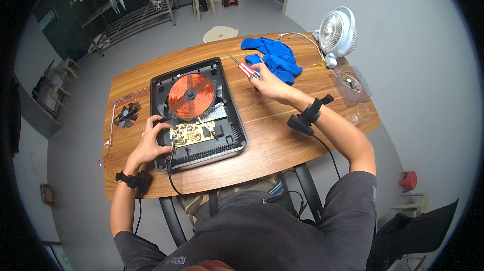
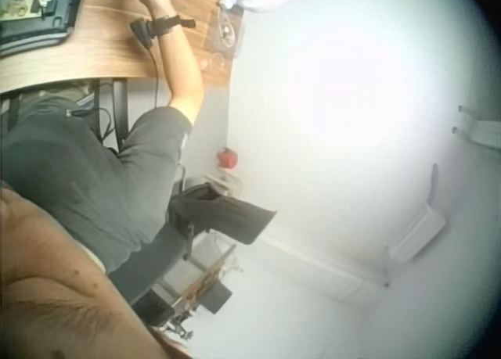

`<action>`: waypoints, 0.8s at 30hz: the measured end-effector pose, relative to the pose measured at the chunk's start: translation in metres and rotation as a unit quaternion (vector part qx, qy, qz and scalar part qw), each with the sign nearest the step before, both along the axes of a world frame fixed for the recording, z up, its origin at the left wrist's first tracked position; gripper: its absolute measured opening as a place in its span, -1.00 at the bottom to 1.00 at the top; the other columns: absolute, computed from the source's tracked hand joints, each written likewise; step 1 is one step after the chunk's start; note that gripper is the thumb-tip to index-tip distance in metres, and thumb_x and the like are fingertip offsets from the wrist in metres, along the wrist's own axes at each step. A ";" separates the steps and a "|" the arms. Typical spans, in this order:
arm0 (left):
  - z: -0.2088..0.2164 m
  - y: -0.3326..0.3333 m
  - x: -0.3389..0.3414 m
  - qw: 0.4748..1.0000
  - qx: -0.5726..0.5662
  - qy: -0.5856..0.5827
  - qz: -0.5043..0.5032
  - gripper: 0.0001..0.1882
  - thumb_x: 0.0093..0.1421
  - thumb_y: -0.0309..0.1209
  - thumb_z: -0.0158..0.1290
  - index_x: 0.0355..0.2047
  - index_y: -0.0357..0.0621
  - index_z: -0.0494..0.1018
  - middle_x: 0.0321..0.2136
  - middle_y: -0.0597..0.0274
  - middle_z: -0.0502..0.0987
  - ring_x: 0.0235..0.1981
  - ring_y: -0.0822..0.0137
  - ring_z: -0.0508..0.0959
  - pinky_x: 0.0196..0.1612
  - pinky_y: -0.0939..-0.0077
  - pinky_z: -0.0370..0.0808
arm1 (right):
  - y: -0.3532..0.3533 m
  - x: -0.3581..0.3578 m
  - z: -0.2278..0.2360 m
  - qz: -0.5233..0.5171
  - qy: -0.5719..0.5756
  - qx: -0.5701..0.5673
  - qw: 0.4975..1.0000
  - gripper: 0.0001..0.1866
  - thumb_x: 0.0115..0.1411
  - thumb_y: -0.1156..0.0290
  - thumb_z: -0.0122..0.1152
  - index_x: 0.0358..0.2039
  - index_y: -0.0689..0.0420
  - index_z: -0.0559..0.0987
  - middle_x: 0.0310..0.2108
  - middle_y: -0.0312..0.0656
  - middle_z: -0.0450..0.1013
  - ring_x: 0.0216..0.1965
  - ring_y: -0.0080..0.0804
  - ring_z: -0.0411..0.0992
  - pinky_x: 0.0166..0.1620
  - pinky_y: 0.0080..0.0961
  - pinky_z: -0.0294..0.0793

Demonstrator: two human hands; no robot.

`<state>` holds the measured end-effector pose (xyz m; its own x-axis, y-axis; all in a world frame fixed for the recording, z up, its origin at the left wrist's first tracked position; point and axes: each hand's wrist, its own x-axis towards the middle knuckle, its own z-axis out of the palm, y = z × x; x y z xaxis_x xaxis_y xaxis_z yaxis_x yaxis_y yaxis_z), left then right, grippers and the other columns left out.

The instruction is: The person uses a screwdriver to fasten screws on a circuit board inside an open electronic device. They then place a circular copper-colored component onto the board and continue securing it with screws. Finally, they attach a small fan to the assembly.

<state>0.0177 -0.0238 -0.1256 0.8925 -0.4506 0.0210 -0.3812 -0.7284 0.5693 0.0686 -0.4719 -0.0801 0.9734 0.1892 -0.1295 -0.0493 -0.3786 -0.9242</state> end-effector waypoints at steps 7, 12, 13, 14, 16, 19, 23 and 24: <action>-0.001 0.003 0.000 1.000 0.008 0.002 0.000 -0.23 -0.15 -0.20 0.52 0.12 0.04 0.50 0.32 0.00 0.19 0.30 -0.19 0.33 0.34 -0.05 0.31 | 0.005 -0.008 -0.049 0.065 -0.139 -0.220 0.963 -0.35 0.44 0.44 0.03 0.42 0.27 0.01 0.23 0.34 0.18 0.33 0.18 0.16 0.43 -0.09 0.08; 0.002 -0.002 -0.001 1.000 0.015 0.007 -0.003 -0.22 -0.14 -0.17 0.52 0.13 0.07 0.50 0.32 0.02 0.18 0.32 -0.17 0.31 0.35 -0.06 0.27 | 0.009 -0.014 -0.060 0.064 -0.113 -0.213 0.968 -0.35 0.42 0.49 0.02 0.41 0.28 -0.01 0.23 0.40 0.14 0.34 0.27 0.13 0.43 -0.08 0.09; 0.003 -0.001 -0.001 1.000 0.022 0.005 -0.003 -0.21 -0.13 -0.14 0.52 0.14 0.09 0.49 0.32 0.03 0.17 0.32 -0.16 0.30 0.35 -0.08 0.26 | 0.013 -0.015 -0.060 0.065 -0.113 -0.217 0.967 -0.35 0.42 0.50 0.01 0.41 0.28 -0.01 0.24 0.40 0.14 0.34 0.27 0.13 0.43 -0.08 0.09; 0.001 0.000 -0.001 1.000 0.024 0.002 -0.005 -0.21 -0.13 -0.14 0.51 0.15 0.09 0.49 0.32 0.03 0.17 0.33 -0.16 0.29 0.35 -0.09 0.25 | 0.014 -0.016 -0.062 0.066 -0.111 -0.222 0.967 -0.35 0.43 0.50 0.01 0.41 0.28 -0.02 0.24 0.40 0.14 0.34 0.27 0.13 0.43 -0.08 0.10; -0.002 0.002 0.001 0.999 0.030 -0.004 -0.009 -0.21 -0.13 -0.12 0.51 0.15 0.10 0.49 0.32 0.03 0.17 0.33 -0.15 0.28 0.35 -0.10 0.24 | 0.014 -0.013 -0.070 0.064 -0.104 -0.240 0.963 -0.36 0.41 0.51 0.02 0.41 0.28 0.00 0.24 0.42 0.13 0.32 0.33 0.16 0.41 -0.06 0.15; 0.006 -0.002 -0.001 0.999 0.034 0.017 0.000 -0.23 -0.09 -0.10 0.50 0.15 0.11 0.49 0.33 0.02 0.14 0.34 -0.16 0.26 0.36 -0.12 0.20 | 0.019 -0.010 -0.079 0.057 -0.118 -0.250 0.959 -0.36 0.40 0.51 0.02 0.40 0.26 0.02 0.20 0.44 0.13 0.23 0.42 0.22 0.35 -0.01 0.23; 0.005 -0.002 -0.001 0.999 0.034 0.016 0.001 -0.24 -0.08 -0.10 0.50 0.14 0.11 0.49 0.33 0.01 0.14 0.35 -0.15 0.24 0.36 -0.13 0.19 | 0.023 -0.011 -0.081 0.043 -0.154 -0.273 0.949 -0.35 0.35 0.44 0.10 0.37 0.23 0.07 0.09 0.49 0.22 0.00 0.54 0.38 0.15 0.13 0.43; 0.005 -0.001 -0.002 0.999 0.035 0.016 0.001 -0.24 -0.08 -0.09 0.50 0.14 0.11 0.49 0.33 0.00 0.14 0.36 -0.15 0.24 0.36 -0.12 0.18 | 0.024 -0.011 -0.075 0.050 -0.139 -0.288 0.946 -0.34 0.34 0.40 0.13 0.35 0.23 0.09 0.09 0.49 0.24 0.01 0.52 0.39 0.14 0.13 0.44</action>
